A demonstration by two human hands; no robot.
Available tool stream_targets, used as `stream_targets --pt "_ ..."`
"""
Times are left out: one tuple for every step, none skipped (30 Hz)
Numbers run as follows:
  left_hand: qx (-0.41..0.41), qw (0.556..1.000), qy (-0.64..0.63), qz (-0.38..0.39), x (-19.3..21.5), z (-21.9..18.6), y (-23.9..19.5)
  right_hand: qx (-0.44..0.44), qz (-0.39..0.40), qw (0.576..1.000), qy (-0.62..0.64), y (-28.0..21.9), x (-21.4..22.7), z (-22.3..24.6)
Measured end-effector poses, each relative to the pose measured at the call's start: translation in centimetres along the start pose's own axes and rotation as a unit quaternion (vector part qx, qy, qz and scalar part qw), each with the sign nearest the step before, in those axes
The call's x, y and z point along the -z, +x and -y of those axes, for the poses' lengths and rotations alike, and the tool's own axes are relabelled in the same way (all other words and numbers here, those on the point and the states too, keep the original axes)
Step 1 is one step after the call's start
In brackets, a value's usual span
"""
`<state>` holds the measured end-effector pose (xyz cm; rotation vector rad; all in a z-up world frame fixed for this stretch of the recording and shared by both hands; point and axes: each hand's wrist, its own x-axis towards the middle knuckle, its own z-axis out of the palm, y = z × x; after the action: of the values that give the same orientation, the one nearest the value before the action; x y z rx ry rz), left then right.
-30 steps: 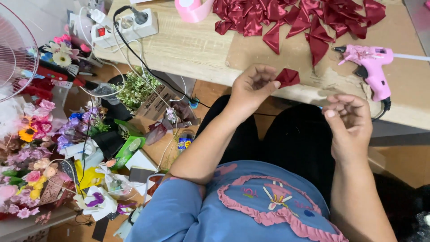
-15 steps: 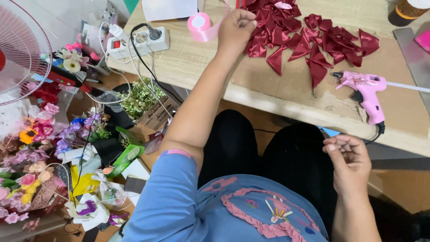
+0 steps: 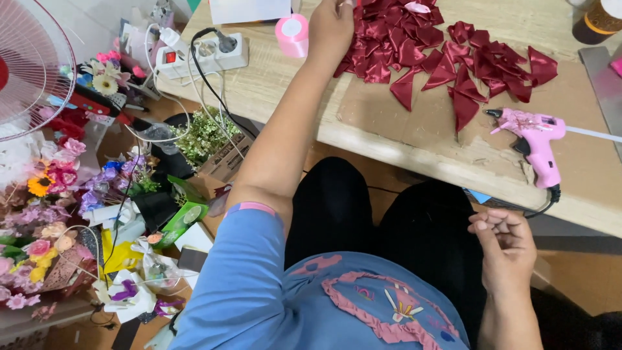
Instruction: The person sits on the floor and uses a hot glue gun to apply adhesive to small red fabric pieces, then folds and presses them into triangular shapes. The person repeats this process for several pieces, placing the finished items on the table.
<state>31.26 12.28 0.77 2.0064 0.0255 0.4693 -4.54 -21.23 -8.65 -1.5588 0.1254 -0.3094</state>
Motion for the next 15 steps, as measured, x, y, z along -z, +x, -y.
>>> stream_targets --pt "-0.028 0.999 -0.004 -0.03 0.2 -0.1 -0.5 0.004 -0.001 1.0 0.004 0.1 -0.1 -0.1" --pt "-0.026 0.999 -0.003 -0.03 0.3 -0.6 -1.7 0.003 0.0 1.0 0.005 0.1 -0.1 -0.2" --pt "-0.056 0.998 0.02 -0.023 0.5 -1.0 -2.8 -0.004 0.001 1.0 0.001 0.1 -0.2 -0.3" --pt "-0.086 0.995 0.043 -0.016 0.8 -1.5 -4.0 -0.01 0.001 1.0 -0.003 0.2 -0.3 -0.4" --pt "-0.085 0.995 0.044 -0.019 0.9 -1.6 -5.0 -0.01 0.004 1.0 -0.003 0.2 -0.5 -0.4" --pt "-0.112 0.991 0.071 0.011 1.0 -1.7 -6.1 -0.008 0.007 1.0 -0.001 0.2 -0.8 -0.4" --pt "-0.137 0.985 0.096 0.042 1.0 -1.8 -7.2 -0.008 0.009 1.0 -0.001 0.2 -0.9 -0.4" --pt "-0.135 0.985 0.097 0.041 1.0 -1.4 -8.0 -0.009 0.011 1.0 -0.002 0.1 -0.9 -0.5" --pt "-0.141 0.981 0.13 0.034 1.0 -1.1 -8.6 -0.003 0.018 1.0 -0.004 0.1 -0.9 -0.6" --pt "-0.147 0.975 0.163 0.028 1.0 -0.8 -9.3 0.004 0.025 1.0 -0.006 0.0 -1.0 -0.7" --pt "-0.146 0.975 0.164 0.027 0.9 -1.8 -10.6 0.004 0.027 1.0 -0.005 0.0 -1.2 -0.6" --pt "-0.136 0.961 0.221 0.098 0.8 -2.8 -11.8 -0.007 0.025 0.999 -0.019 -0.1 -1.3 -0.5" --pt "-0.122 0.938 0.276 0.169 0.8 -3.8 -13.2 -0.019 0.024 0.999 -0.033 -0.2 -1.4 -0.4" --pt "-0.12 0.939 0.277 0.168 -0.6 -2.2 -13.7 -0.02 0.026 0.999 -0.033 -0.1 -1.5 -0.8" --pt "-0.186 0.925 0.291 0.157 -2.1 -0.7 -14.3 -0.021 0.025 0.999 -0.031 -0.1 -1.5 -1.1"
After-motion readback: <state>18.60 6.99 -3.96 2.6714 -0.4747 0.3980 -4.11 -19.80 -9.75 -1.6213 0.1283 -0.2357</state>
